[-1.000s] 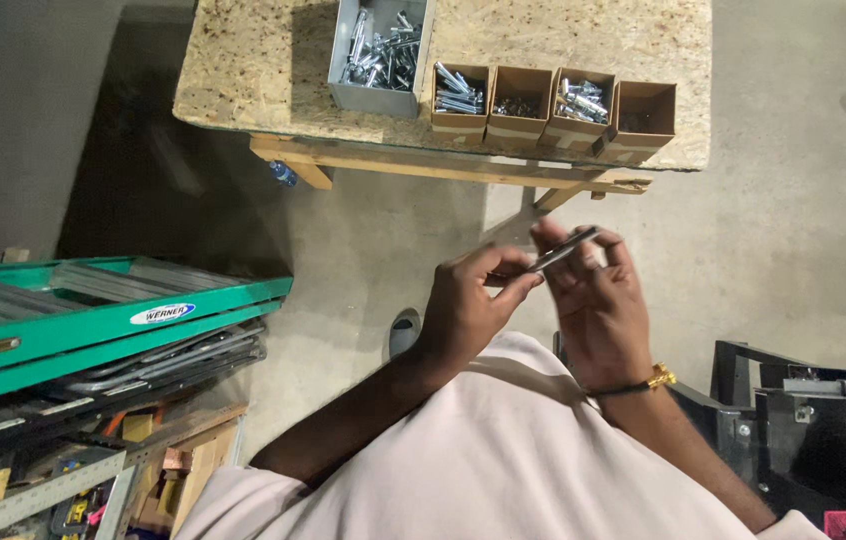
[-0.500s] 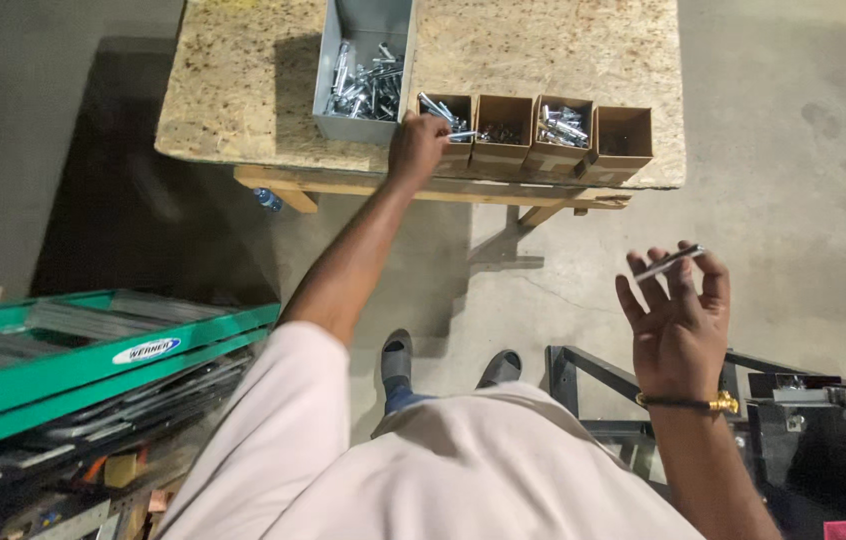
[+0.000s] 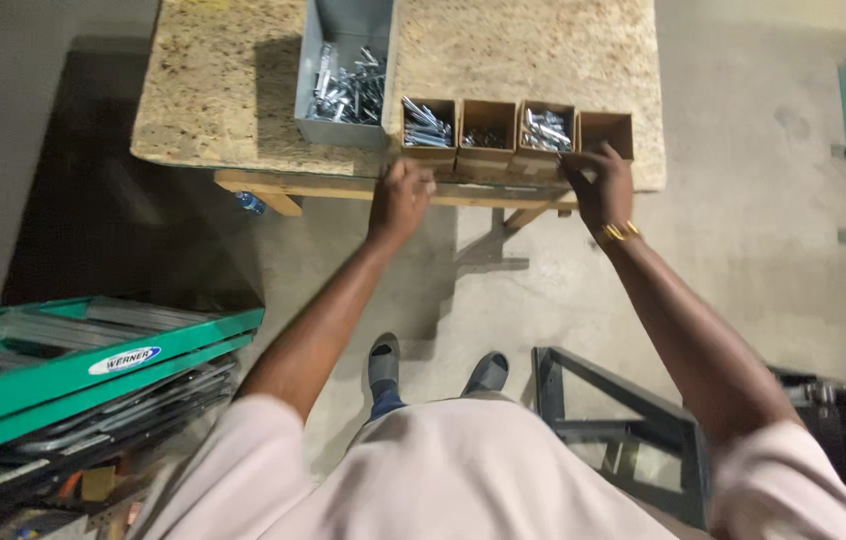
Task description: The person repeatedly picks up screws and nuts from a metal bin, threads them onto a bolt, and places the assembled fasteners into small cardboard boxes on a workbench. The person continues this repetitive assembly and sorting process throughout the clip.
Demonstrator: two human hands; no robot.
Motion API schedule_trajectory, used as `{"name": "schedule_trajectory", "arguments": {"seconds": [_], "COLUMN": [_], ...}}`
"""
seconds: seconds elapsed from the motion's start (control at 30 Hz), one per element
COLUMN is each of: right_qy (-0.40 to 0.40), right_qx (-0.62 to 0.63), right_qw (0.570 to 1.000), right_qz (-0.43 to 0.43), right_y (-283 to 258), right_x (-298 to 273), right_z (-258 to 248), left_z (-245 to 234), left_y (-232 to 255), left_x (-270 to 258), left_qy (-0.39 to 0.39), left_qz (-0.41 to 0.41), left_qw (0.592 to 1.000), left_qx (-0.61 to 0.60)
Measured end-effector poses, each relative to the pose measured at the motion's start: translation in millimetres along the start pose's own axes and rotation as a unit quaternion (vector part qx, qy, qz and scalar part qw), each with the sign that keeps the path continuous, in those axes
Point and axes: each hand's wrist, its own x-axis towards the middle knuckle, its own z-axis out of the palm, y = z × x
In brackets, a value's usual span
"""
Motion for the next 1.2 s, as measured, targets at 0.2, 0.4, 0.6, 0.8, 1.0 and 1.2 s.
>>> {"name": "schedule_trajectory", "arguments": {"seconds": [0.2, 0.4, 0.6, 0.8, 1.0, 1.2], "right_qy": [-0.024, -0.016, -0.012, -0.031, -0.07, -0.083], "right_qx": [-0.264, -0.252, -0.241, -0.203, -0.22, -0.224], "right_qw": [0.96, 0.954, 0.96, 0.976, 0.973, 0.971], "right_qz": [-0.088, -0.16, -0.14, -0.07, -0.008, 0.025], "right_y": [64, 157, 127, 100, 67, 70], "right_x": [82, 99, 75, 50, 41, 33], "right_z": [104, 157, 151, 145, 134, 136], "left_z": [-32, -56, -51, -50, -61, -79], "left_y": [-10, -49, -50, -43, -56, -83], "left_x": [-102, -168, -178, -170, -142, -84], "left_qy": [-0.077, -0.046, 0.008, -0.001, -0.009, 0.001], "left_qz": [-0.068, -0.136, -0.159, -0.129, -0.107, -0.091], "left_qw": [0.995, 0.99, 0.987, 0.991, 0.994, 0.996], "left_qx": [0.01, -0.012, -0.026, -0.046, -0.036, 0.013]}}
